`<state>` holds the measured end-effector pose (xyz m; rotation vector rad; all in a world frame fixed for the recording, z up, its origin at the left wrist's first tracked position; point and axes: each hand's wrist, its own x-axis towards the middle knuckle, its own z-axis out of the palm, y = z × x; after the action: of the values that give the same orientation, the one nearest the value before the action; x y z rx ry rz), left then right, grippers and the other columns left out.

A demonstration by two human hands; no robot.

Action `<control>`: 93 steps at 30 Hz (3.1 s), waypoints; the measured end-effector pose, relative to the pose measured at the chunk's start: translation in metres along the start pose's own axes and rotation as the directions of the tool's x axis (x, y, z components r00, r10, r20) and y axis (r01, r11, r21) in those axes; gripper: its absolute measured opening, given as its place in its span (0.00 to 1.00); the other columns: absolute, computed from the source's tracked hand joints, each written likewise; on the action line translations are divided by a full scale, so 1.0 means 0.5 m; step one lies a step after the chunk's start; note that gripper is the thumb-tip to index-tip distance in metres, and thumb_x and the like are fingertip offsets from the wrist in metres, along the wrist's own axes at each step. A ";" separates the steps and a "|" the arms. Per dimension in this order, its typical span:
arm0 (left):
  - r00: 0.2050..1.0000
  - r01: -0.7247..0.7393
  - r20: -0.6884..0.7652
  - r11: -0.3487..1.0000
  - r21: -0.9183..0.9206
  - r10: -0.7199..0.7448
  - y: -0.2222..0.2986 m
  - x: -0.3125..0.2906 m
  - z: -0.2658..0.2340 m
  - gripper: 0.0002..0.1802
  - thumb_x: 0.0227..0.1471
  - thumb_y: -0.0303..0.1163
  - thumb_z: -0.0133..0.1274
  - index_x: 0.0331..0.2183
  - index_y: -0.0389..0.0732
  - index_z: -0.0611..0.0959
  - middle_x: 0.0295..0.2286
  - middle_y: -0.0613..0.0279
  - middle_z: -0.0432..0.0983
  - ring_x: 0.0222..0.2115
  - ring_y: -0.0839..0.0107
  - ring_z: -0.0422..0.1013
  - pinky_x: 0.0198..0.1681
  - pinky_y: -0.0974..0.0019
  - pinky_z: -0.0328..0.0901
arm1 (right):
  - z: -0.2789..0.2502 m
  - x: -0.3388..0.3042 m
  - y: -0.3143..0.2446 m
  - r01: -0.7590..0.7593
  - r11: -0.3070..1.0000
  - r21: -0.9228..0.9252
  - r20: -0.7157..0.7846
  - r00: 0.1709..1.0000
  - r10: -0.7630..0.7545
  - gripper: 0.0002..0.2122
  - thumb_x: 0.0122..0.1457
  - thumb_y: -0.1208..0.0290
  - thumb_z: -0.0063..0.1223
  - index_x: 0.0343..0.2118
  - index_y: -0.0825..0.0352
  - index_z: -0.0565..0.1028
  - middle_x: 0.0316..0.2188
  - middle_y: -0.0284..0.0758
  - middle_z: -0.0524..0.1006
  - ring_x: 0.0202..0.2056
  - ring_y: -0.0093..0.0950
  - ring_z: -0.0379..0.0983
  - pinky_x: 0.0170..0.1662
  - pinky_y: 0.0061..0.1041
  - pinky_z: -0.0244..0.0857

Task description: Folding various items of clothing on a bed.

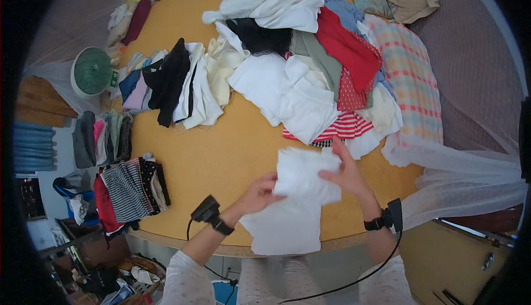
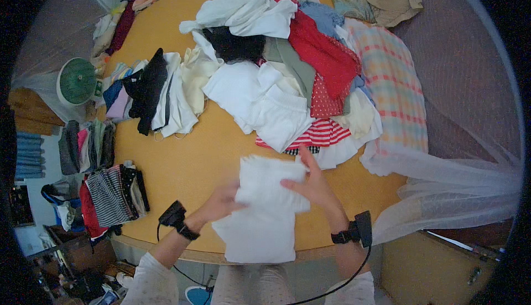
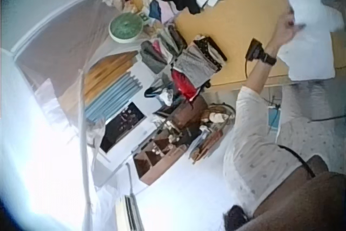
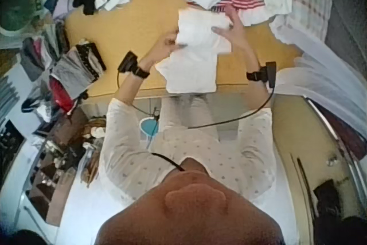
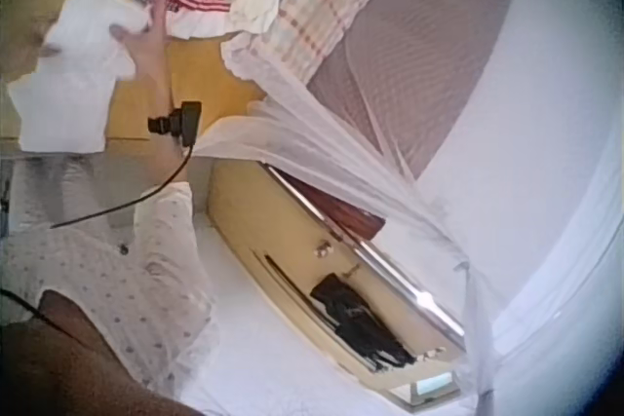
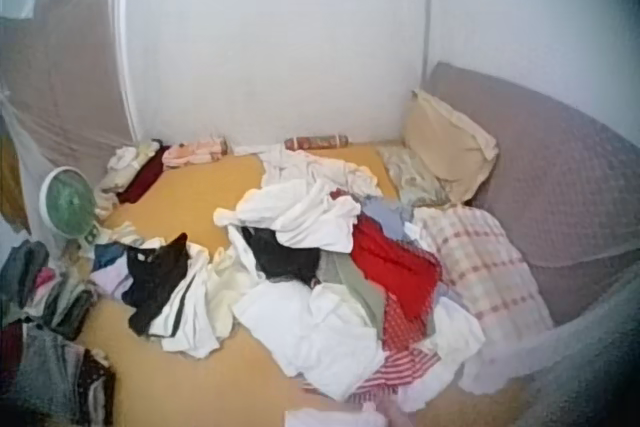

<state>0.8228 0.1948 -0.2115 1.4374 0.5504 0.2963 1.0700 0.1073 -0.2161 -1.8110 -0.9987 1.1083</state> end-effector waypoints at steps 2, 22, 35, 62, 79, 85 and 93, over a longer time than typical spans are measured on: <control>0.996 0.069 0.072 0.985 -0.159 -0.058 0.014 -0.057 0.008 0.11 0.44 0.23 0.54 0.34 0.36 0.79 0.43 0.58 0.67 0.47 0.67 0.61 0.49 0.66 0.56 | -0.007 -0.025 -0.070 -0.125 0.985 0.115 0.370 0.926 0.074 0.39 0.43 0.71 0.63 0.57 0.66 0.52 0.47 0.36 0.67 0.45 0.26 0.64 0.46 0.26 0.61; 0.945 -0.292 -0.108 0.944 0.154 0.309 0.659 -0.271 -0.069 0.32 0.34 0.24 0.57 0.46 0.35 0.68 0.37 0.62 0.71 0.40 0.74 0.67 0.43 0.69 0.63 | 0.040 -0.325 -0.715 0.511 0.822 0.252 0.134 0.823 -0.552 0.18 0.53 0.71 0.53 0.46 0.72 0.67 0.39 0.34 0.72 0.39 0.21 0.69 0.42 0.19 0.63; 0.906 -0.422 0.062 0.900 0.112 0.418 0.936 -0.408 -0.174 0.27 0.35 0.24 0.50 0.44 0.35 0.71 0.37 0.63 0.71 0.39 0.75 0.68 0.45 0.71 0.62 | 0.005 -0.451 -0.980 0.745 0.657 -0.116 0.042 0.665 -0.746 0.18 0.44 0.65 0.61 0.35 0.72 0.74 0.29 0.38 0.76 0.31 0.25 0.73 0.34 0.24 0.66; 0.791 -0.562 0.052 0.691 0.455 0.609 1.005 -0.442 -0.108 0.15 0.48 0.25 0.48 0.39 0.30 0.75 0.33 0.59 0.74 0.31 0.75 0.71 0.36 0.71 0.66 | 0.007 -0.526 -1.035 0.822 0.551 -0.147 0.052 0.562 -0.825 0.12 0.52 0.66 0.51 0.33 0.70 0.75 0.28 0.34 0.75 0.31 0.21 0.72 0.35 0.22 0.68; 0.496 -0.355 -0.027 0.231 0.906 0.868 1.056 -0.438 -0.379 0.13 0.49 0.33 0.51 0.38 0.39 0.76 0.29 0.69 0.73 0.29 0.81 0.67 0.32 0.74 0.63 | -0.195 -0.472 -1.042 0.641 0.356 -0.680 -0.187 0.318 -0.930 0.12 0.54 0.74 0.46 0.41 0.71 0.71 0.31 0.30 0.74 0.32 0.17 0.67 0.37 0.17 0.61; 0.501 -0.191 -0.237 0.374 0.908 0.832 1.093 -0.492 -0.269 0.11 0.48 0.30 0.51 0.36 0.36 0.76 0.24 0.65 0.72 0.25 0.77 0.66 0.28 0.73 0.62 | -0.221 -0.477 -1.055 0.586 0.249 -0.771 -0.118 0.252 -0.960 0.12 0.54 0.71 0.46 0.41 0.69 0.71 0.28 0.31 0.75 0.31 0.19 0.68 0.37 0.19 0.61; 0.372 -0.098 -0.147 0.197 0.976 0.916 1.088 -0.493 -0.271 0.13 0.47 0.34 0.52 0.33 0.35 0.77 0.20 0.63 0.72 0.22 0.75 0.65 0.26 0.69 0.61 | -0.211 -0.472 -1.055 0.470 0.272 -0.840 -0.150 0.280 -0.948 0.13 0.54 0.68 0.47 0.41 0.67 0.72 0.27 0.32 0.74 0.30 0.22 0.69 0.36 0.21 0.62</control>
<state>0.6160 0.2531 0.3623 2.6073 0.8513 1.5809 0.9771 0.0804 0.3633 -1.5408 -1.6655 -0.6584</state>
